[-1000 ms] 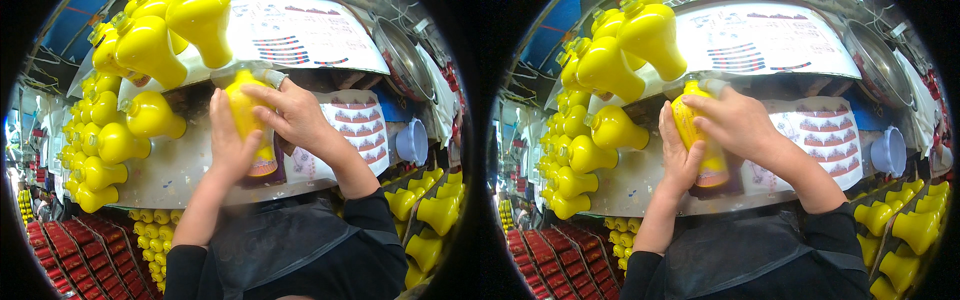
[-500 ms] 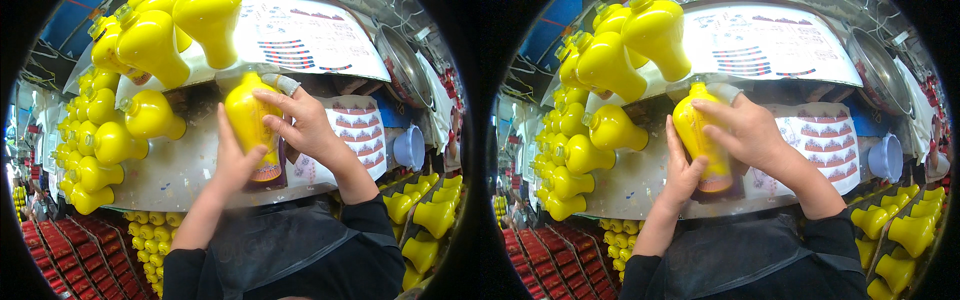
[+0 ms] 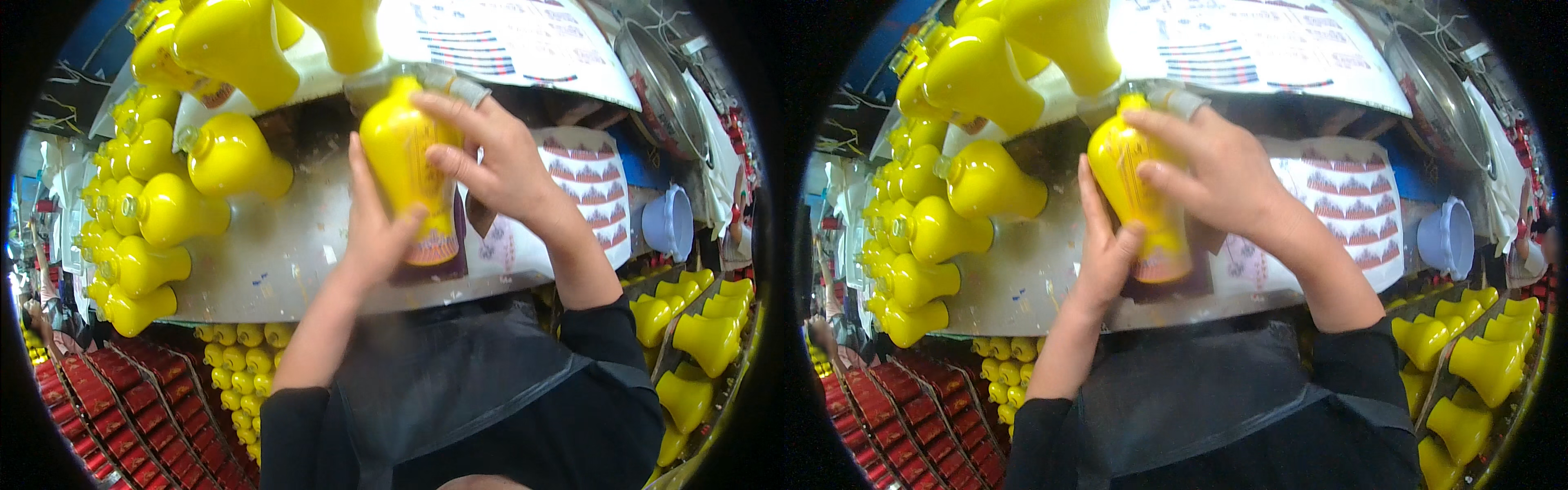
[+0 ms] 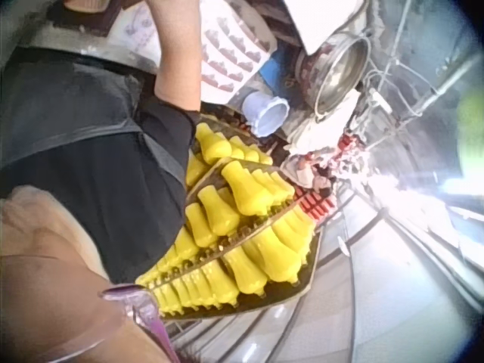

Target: The person applies a paper label to the neck of a yellow bottle, smooths it, then applies a second label to the body of the bottle and smooths it. The person handles the bottle and labels by hand.

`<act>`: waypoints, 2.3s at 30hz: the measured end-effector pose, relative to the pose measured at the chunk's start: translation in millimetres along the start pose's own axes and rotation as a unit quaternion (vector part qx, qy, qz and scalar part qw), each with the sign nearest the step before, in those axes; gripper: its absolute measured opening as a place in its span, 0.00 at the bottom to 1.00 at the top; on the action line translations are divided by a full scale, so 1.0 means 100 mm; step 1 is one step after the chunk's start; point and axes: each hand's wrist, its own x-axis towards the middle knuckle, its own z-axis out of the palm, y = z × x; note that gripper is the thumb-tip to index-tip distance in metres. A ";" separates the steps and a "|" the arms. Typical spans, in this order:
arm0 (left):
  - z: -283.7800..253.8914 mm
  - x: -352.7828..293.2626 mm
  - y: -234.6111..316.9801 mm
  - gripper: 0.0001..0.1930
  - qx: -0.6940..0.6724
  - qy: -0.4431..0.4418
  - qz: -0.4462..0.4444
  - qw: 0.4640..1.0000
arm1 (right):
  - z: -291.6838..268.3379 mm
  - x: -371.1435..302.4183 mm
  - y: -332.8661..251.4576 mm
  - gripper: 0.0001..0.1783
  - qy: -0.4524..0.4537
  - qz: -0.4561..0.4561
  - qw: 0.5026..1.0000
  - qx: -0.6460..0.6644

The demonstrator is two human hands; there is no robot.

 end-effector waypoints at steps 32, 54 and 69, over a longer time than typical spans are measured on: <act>0.11 -0.11 0.11 0.39 -0.211 0.106 -0.050 0.970 | 0.39 -0.61 -0.15 0.51 0.005 0.260 0.909 0.325; 0.12 -0.10 0.15 0.41 -0.168 0.108 -0.046 0.979 | 0.45 -0.64 -0.19 0.46 -0.041 0.268 0.903 0.333; 0.10 -0.10 0.09 0.42 -0.162 0.110 -0.043 0.980 | 0.46 -0.64 -0.19 0.47 -0.036 0.257 0.905 0.336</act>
